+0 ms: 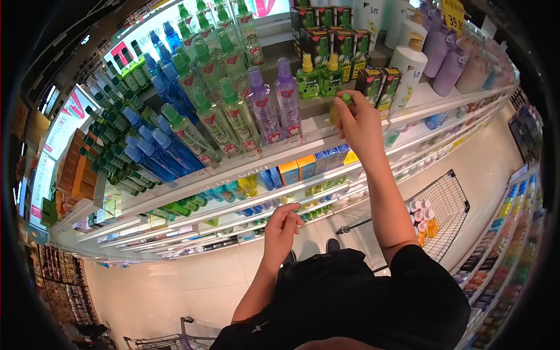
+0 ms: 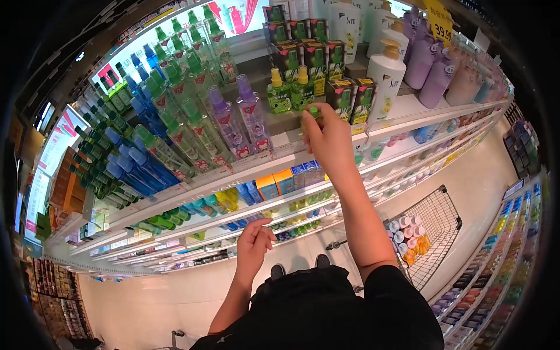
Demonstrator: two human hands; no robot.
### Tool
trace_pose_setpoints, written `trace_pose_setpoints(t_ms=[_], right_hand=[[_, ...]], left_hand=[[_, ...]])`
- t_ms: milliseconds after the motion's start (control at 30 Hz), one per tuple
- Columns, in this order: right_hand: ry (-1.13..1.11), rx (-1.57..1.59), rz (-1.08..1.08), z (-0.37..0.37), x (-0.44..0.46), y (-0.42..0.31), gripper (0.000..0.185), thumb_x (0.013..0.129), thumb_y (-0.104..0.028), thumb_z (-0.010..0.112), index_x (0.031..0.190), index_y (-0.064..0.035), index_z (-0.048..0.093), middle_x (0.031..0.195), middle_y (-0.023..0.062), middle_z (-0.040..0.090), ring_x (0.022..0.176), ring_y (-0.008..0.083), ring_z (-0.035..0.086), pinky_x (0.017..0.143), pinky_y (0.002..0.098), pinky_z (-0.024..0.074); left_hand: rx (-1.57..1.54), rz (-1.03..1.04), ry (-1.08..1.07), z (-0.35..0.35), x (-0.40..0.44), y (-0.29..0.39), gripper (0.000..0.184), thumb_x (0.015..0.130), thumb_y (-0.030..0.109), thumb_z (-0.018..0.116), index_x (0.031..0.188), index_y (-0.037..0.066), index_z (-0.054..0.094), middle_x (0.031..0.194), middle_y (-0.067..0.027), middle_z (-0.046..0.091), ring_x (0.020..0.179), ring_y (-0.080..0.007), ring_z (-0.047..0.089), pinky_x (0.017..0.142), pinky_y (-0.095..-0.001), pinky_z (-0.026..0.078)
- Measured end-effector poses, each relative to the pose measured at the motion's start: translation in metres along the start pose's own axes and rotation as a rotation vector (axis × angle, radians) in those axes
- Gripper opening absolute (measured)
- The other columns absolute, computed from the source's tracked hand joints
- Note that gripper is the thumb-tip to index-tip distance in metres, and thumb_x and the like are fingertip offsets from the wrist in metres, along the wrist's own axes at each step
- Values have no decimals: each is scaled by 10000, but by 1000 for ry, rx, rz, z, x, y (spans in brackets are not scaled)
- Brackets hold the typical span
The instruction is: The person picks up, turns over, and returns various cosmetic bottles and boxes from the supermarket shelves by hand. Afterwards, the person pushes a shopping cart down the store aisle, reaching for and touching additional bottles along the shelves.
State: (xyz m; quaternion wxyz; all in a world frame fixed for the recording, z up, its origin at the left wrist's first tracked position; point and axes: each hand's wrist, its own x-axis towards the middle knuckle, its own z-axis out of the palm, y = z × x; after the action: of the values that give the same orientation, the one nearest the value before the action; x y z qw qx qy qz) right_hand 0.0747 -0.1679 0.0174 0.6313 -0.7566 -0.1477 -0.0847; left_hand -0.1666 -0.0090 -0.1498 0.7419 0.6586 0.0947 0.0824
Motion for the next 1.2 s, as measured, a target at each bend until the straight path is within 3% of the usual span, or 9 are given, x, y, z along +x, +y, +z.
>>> trace_pose_setpoints(t_ms=[100,300,367,533,600,733,900,1100,1200], right_hand=[[-34,-28,-123,-4,-12,-3,219,1137,-165,703,1295,-14,701,661,41,676,513,88,588,482,286,452],[-86,578,-216,-45,-97,-14,214,1149,-114,654,1319,12,627,710,63,663,486,121,612,447,276,463],[-205,711,-177,-60,-119,-4,228,1139,-105,633,1309,42,599,812,110,667,451,146,607,410,281,468],[-119,887,-19,-88,-160,31,275,1148,-128,624,1360,40,576,781,118,680,493,159,628,443,298,497],[-99,859,1,-94,-168,45,290,1151,-117,614,1396,30,565,775,124,691,519,160,635,476,299,514],[-122,685,96,-109,-162,45,310,1180,-93,587,1477,-10,548,781,122,724,579,144,640,549,293,538],[-234,622,21,-97,-129,31,281,1189,-111,600,1452,-17,569,761,99,720,582,127,643,544,280,523],[-164,301,-10,-45,-62,-34,275,1182,-193,652,1398,-25,633,745,52,720,579,98,655,525,248,484],[-55,69,-91,-18,-29,-45,277,1174,-211,669,1365,-10,664,725,45,715,581,98,665,523,263,480]], left_hand=[[-86,12,-47,13,10,30,289,1188,87,555,1454,34,655,1015,-61,723,834,-82,595,775,-252,505],[-176,129,-225,43,29,85,445,1157,61,578,1591,11,494,992,-73,717,774,-88,587,724,-234,477],[-182,84,-316,47,31,89,549,1158,33,571,1677,6,395,1060,-108,724,836,-97,592,785,-258,505],[-64,115,-460,77,24,86,707,1119,5,602,1748,-9,279,1253,-167,714,963,-132,680,830,-296,570],[2,105,-545,88,32,78,787,1113,14,617,1785,1,207,1399,-198,672,1077,-159,699,936,-324,596],[-109,36,-550,111,39,70,827,1112,15,617,1814,35,179,1427,-184,666,1088,-159,698,1020,-352,569],[-96,114,-520,89,42,58,837,1119,20,614,1827,71,171,1448,-180,668,1075,-171,710,1009,-339,566],[-120,141,-450,44,34,58,761,1133,-12,569,1818,71,247,1434,-172,677,1057,-166,704,971,-314,543],[-109,133,-383,18,25,52,622,1140,3,582,1739,59,425,1317,-123,742,1038,-146,705,941,-291,540]])
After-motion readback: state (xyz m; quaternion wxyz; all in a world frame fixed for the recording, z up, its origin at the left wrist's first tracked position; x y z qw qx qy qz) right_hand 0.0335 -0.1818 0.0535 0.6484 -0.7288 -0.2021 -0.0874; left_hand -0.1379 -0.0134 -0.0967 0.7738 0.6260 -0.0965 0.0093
